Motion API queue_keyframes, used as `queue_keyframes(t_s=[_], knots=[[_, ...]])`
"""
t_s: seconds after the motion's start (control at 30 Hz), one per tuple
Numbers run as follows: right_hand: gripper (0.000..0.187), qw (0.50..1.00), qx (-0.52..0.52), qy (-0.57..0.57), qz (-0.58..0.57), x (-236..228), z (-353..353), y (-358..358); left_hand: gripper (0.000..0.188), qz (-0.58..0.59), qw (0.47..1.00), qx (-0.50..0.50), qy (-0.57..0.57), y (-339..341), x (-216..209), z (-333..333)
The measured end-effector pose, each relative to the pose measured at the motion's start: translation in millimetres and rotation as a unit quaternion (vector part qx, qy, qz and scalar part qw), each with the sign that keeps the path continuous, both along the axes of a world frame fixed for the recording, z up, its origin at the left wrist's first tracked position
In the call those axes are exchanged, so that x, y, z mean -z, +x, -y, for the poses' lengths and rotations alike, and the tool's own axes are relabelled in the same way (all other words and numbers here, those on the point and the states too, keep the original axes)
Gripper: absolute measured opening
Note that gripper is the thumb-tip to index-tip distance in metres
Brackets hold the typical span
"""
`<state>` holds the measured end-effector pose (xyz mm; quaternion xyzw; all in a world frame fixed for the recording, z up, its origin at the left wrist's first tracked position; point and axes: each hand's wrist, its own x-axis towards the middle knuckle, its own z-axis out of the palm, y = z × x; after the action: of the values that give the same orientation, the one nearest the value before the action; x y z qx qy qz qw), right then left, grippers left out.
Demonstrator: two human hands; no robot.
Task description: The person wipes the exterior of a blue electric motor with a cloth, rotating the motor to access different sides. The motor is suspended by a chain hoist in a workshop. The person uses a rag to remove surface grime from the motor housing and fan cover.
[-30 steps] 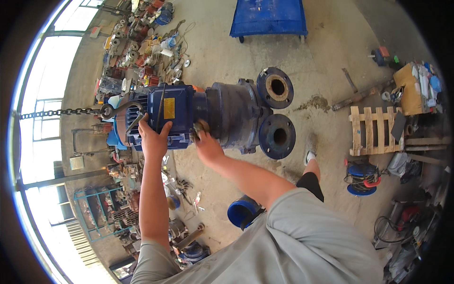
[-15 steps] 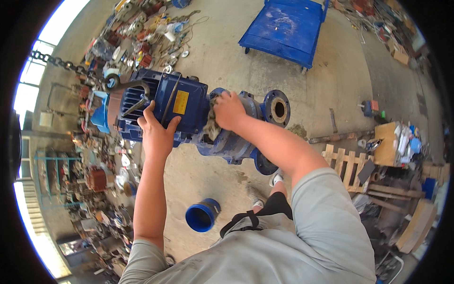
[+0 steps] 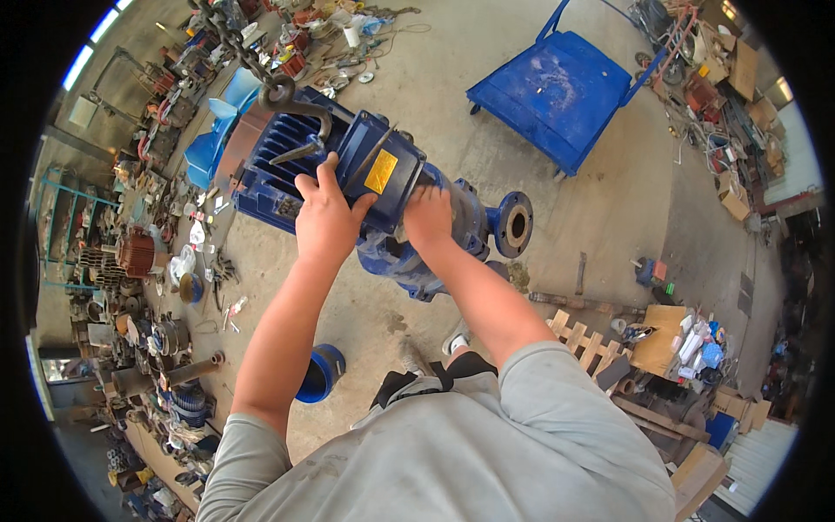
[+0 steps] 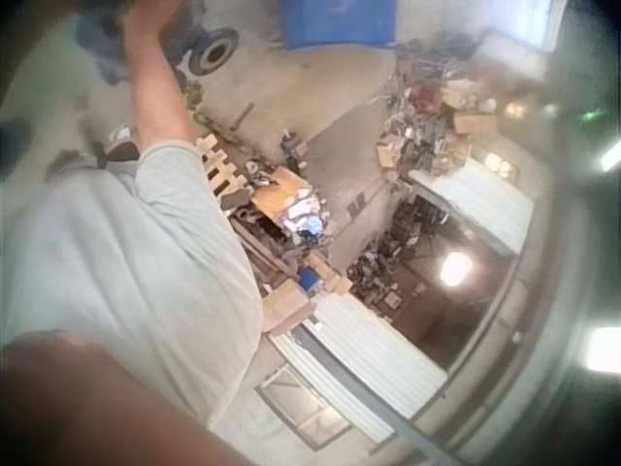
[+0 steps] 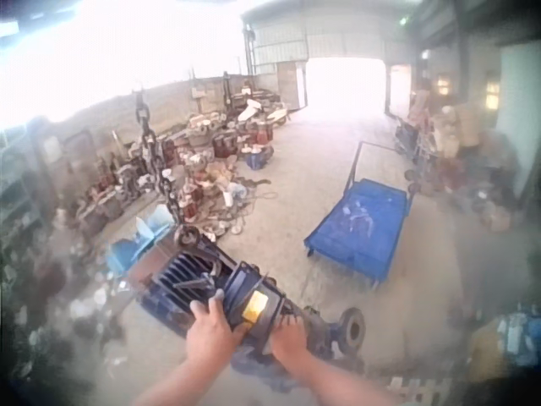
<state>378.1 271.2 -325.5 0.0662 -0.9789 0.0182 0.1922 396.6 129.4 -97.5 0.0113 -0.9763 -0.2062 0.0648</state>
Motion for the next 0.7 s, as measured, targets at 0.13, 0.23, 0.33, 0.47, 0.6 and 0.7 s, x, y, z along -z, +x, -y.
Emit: queue_keyframes(t_s=[0.13, 0.23, 0.33, 0.47, 0.6, 0.7], knots=[[0.022, 0.991, -0.111, -0.024, 0.072, -28, 9, 57, 0.09, 0.01, 1.0, 0.004, 0.016, 0, 2, -3], [0.022, 0.966, -0.217, -0.121, 0.074, -54, -18, 67, 0.09, -0.003, 1.0, 0.007, 0.026, 1, 4, -1], [0.028, 0.953, -0.194, -0.103, 0.211, -74, -58, 45, 0.088, -0.046, 0.998, 0.024, 0.021, 1, 5, -1], [0.031, 0.958, 0.011, -0.27, 0.1, -79, -94, -1, 0.091, -0.01, 0.999, 0.0, 0.032, 2, 4, -3], [0.049, 0.957, -0.044, -0.16, 0.24, -63, -90, -35, 0.092, -0.02, 0.999, 0.012, 0.041, 4, 1, -1], [0.06, 0.951, 0.006, -0.131, 0.28, -44, -80, -54, 0.093, -0.013, 0.999, 0.015, 0.046, 6, 0, 1]])
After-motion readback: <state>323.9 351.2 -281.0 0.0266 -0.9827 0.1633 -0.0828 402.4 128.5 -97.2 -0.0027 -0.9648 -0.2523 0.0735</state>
